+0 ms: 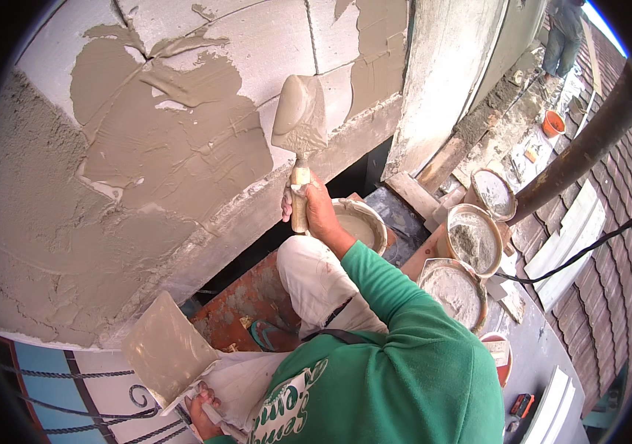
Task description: The person scoops plaster from a bucket onto a hawk and uses a trowel to apply and smooth the plaster onto a curved ceiling or wall surface. The person repeatedly transfers material and spreads it across the surface.
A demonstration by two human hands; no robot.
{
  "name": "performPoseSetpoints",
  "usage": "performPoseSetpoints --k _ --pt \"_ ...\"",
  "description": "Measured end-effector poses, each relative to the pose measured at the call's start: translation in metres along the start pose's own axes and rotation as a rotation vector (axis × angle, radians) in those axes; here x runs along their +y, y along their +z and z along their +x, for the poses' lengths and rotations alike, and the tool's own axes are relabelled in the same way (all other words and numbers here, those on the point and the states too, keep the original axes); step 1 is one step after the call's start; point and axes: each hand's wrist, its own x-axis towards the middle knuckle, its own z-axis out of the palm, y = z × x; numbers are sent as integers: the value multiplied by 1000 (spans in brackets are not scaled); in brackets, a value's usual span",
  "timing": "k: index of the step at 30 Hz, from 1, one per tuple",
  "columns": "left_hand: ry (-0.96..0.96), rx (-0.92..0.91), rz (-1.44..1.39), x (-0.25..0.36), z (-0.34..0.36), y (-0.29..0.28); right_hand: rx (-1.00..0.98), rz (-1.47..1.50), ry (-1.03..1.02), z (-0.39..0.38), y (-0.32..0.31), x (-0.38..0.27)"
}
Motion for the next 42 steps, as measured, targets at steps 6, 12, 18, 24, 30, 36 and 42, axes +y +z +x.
performPoseSetpoints --k 6,12,18,24,30,36,42 --pt "-29 45 87 6 -5 -3 471 -231 -67 25 -55 26" --pt "-11 64 100 5 -6 -1 659 -238 14 28 -71 48" --pt "-38 91 91 -3 3 -21 715 -270 28 53 -51 55" --pt "-106 333 165 -19 9 -63 684 -249 -180 96 -28 26" --pt "-24 257 422 -21 16 -74 668 -493 -219 129 -4 -34" --pt "-91 283 154 -11 17 -42 568 -512 -269 120 27 -43" --pt "-59 6 24 -3 8 -27 452 -204 -201 62 48 34"
